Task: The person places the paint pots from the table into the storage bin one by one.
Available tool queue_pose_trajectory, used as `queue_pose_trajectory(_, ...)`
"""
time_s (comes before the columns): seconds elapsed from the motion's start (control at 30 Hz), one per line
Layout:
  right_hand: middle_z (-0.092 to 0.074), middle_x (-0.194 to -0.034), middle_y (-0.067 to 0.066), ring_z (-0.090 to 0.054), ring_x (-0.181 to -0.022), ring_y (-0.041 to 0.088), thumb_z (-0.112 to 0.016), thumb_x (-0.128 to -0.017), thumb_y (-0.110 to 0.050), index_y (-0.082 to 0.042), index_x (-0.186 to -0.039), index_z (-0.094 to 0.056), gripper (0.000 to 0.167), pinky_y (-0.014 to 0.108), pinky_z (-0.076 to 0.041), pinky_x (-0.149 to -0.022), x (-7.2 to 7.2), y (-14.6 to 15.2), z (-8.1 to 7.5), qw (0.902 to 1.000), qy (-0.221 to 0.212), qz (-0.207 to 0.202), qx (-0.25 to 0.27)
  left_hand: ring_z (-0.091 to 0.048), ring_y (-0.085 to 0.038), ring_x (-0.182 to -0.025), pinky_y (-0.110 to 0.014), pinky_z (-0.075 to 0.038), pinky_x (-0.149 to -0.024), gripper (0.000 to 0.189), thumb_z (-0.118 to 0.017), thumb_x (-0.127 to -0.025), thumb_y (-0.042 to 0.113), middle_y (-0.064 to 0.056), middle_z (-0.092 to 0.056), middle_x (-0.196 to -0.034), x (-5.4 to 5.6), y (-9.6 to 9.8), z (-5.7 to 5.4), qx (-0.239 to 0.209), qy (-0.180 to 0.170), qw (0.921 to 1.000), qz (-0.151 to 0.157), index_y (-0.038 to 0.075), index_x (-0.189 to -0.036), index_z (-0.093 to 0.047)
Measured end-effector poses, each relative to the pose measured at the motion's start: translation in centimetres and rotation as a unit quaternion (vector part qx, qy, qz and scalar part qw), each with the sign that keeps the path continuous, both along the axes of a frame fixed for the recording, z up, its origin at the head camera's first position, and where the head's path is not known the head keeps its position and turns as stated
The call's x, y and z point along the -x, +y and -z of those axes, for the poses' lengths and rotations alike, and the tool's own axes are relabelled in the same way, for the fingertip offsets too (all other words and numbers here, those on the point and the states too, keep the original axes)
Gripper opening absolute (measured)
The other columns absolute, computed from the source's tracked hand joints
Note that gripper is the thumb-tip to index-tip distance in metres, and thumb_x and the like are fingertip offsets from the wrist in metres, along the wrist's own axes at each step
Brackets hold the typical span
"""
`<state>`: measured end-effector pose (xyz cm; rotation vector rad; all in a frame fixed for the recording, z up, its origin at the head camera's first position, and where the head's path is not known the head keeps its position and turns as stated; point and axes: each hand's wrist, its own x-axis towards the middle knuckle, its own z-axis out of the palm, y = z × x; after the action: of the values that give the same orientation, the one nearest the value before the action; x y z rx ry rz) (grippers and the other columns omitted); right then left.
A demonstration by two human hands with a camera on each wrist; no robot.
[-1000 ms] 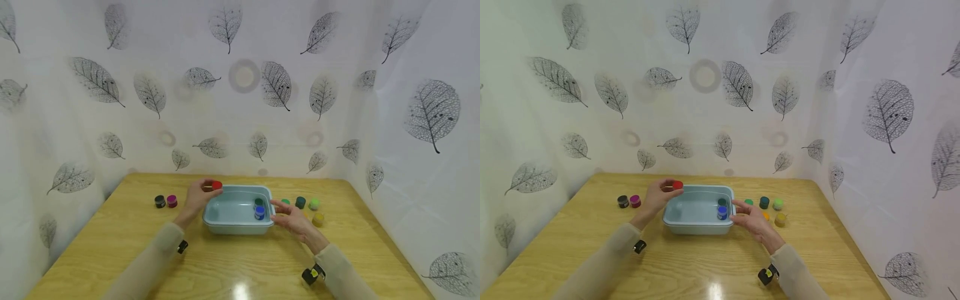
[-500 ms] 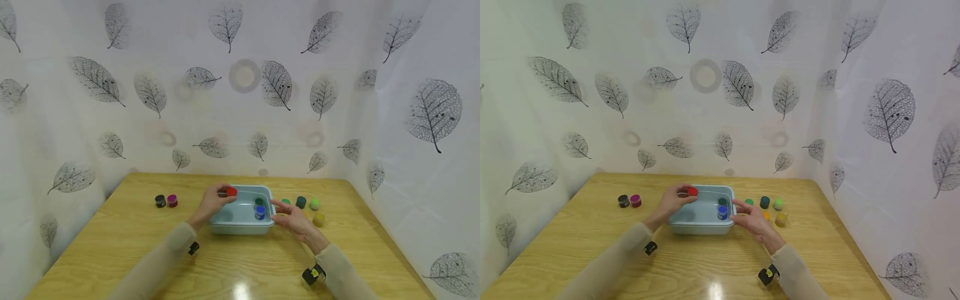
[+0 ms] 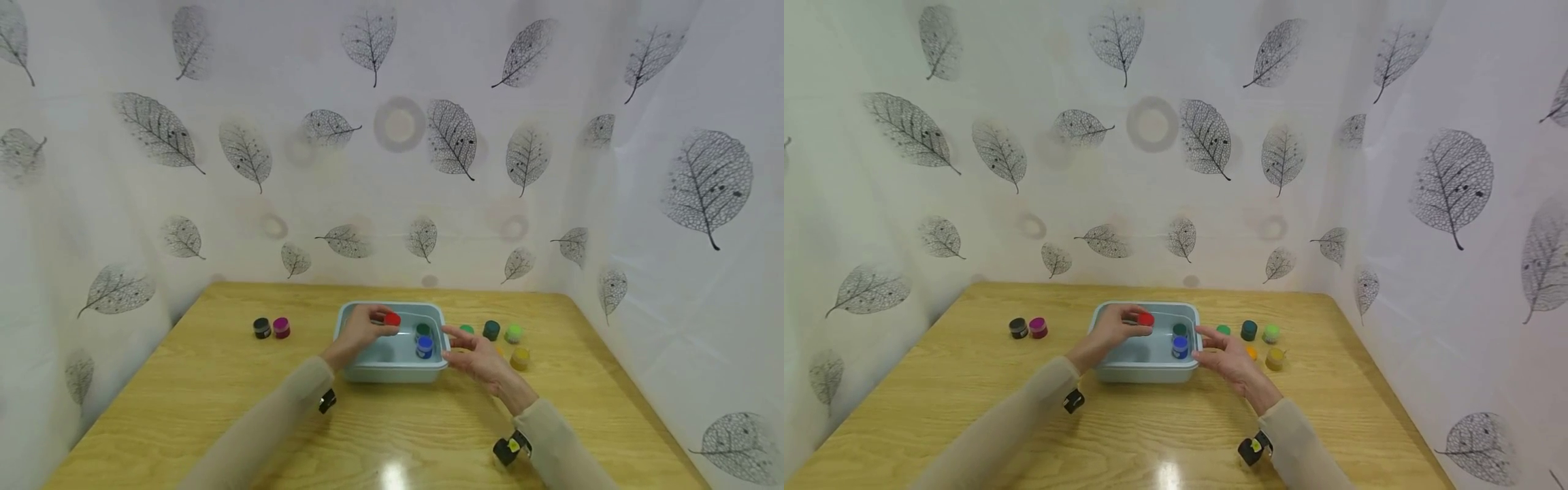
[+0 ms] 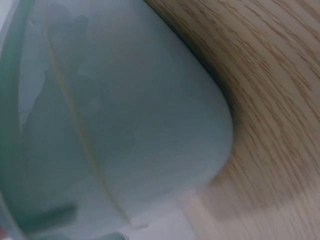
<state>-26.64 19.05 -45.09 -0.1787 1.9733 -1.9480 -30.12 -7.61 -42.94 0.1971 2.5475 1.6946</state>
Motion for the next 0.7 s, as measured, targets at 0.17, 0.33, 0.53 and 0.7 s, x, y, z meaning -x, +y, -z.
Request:
queue_pose_trajectory(0.17, -0.047, -0.122, 0.019, -0.062, -0.091, 0.012, -0.066, -0.092, -0.005, -0.001, -0.15, -0.034, 0.066, 0.021, -0.057, -0.081, 0.0, 0.1, -0.2, 1.0, 0.005, -0.003, 0.002, -0.064, -0.02, -0.092, -0.033, -0.059, -0.081, 0.032, -0.078, -0.081, 0.006, -0.009, -0.069, -0.105, 0.3, 0.6, 0.1, -0.026, -0.028, 0.9992, 0.012, 0.008, -0.112, -0.069)
queue_pose_trajectory(0.33, -0.045, -0.125, 0.021, -0.063, -0.092, 0.013, -0.067, -0.092, -0.005, -0.001, -0.151, -0.033, 0.068, 0.022, -0.057, -0.084, 0.1, 0.0, 0.0, 1.0, 0.001, -0.007, 0.006, -0.065, -0.021, -0.087, -0.033, -0.06, -0.08, 0.034, -0.076, -0.08, -0.001, -0.016, -0.068, -0.104, 0.9, 1.1, 0.7, -0.066, -0.046, 0.9965, 0.024, 0.001, -0.112, -0.068)
queue_pose_trajectory(0.53, -0.046, -0.127, 0.021, -0.063, -0.093, 0.013, -0.067, -0.091, -0.004, -0.004, -0.151, -0.035, 0.068, 0.022, -0.057, -0.084, 0.1, 0.0, 0.1, 0.9999, -0.005, 0.001, 0.01, -0.064, -0.022, -0.09, -0.032, -0.059, -0.08, 0.035, -0.077, -0.078, -0.001, -0.014, -0.068, -0.105, 1.6, 2.0, 1.2, -0.049, -0.058, 0.997, 0.011, 0.005, -0.111, -0.069)
queue_pose_trajectory(0.7, -0.045, -0.128, 0.022, -0.063, -0.095, 0.013, -0.067, -0.092, -0.006, -0.004, -0.151, -0.036, 0.067, 0.023, -0.057, -0.084, 0.2, 0.0, 0.1, 1.0, -0.003, -0.002, 0.003, -0.063, -0.024, -0.091, -0.031, -0.059, -0.078, 0.035, -0.078, -0.076, -0.001, -0.014, -0.067, -0.105, 1.7, 2.7, 1.1, -0.028, -0.063, 0.9975, -0.015, 0.007, -0.11, -0.07)
